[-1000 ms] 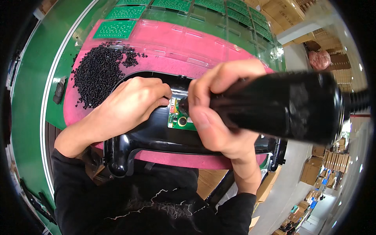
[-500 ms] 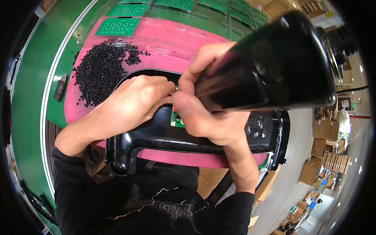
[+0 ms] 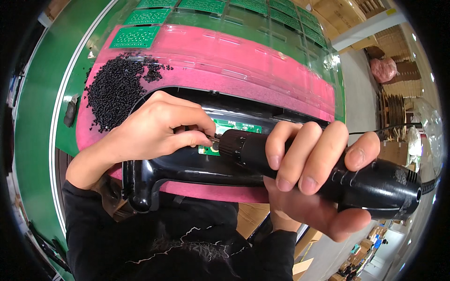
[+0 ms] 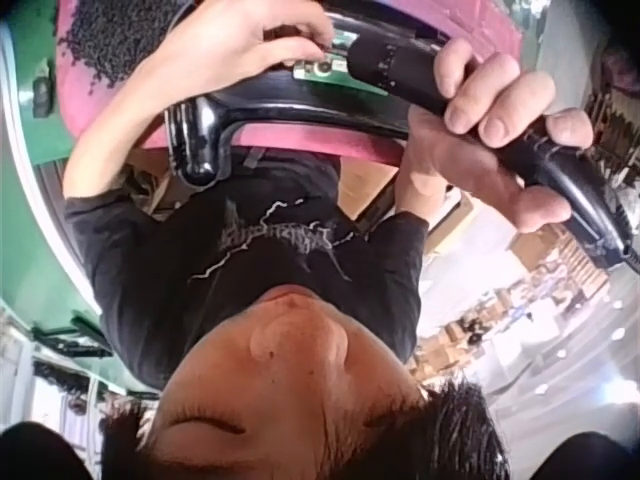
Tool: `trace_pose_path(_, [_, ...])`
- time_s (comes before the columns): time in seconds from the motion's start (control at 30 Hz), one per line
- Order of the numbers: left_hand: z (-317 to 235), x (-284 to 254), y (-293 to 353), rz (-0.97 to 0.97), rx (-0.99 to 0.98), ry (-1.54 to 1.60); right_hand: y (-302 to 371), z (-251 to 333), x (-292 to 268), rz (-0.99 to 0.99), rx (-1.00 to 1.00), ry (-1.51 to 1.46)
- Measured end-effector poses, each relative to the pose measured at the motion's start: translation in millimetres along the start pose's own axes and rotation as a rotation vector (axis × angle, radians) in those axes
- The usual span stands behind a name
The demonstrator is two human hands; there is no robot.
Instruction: Manually assemble electronic components by inserting circuit boards into plastic housings and securing them with an electric screwdriver.
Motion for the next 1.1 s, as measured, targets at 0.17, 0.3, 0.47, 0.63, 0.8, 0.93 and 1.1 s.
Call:
trace_pose_path(0.17, [4,3,0,0.083,-0.155,0.209,4,4,-1,0.032,-0.072,-0.009])
trace_pose_path(0.3, [4,2,-2,0.019,-0.085,-0.001,6,-5,-3,0.092,0.027,0.078])
trace_pose_path(0.47, [2,-6,3,-0.129,0.017,-0.224,14,-18,-1,0.167,0.242,0.184])
trace_pose_path(0.63, [-3,-12,5,-0.197,0.009,-0.377,15,-24,6,0.219,0.254,0.235])
trace_pose_path(0.8, [-3,-46,4,-0.429,0.13,-0.675,19,-25,19,0.205,0.268,0.28])
trace_pose_path(0.93, [25,-74,21,-0.434,0.024,-0.923,19,-35,27,0.121,0.366,0.288])
trace_pose_path(1.1, [26,-82,20,-0.446,-0.245,-0.818,17,-38,25,0.051,0.403,0.352])
Point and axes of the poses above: each hand's wrist, its own y-axis away from the middle knuckle, its own x-axis out of the palm, z = x × y, the point moved 4 cm from there along -y, towards the middle knuckle, and after that the axes turned 1 degree about -x, right-handed, at the moved point
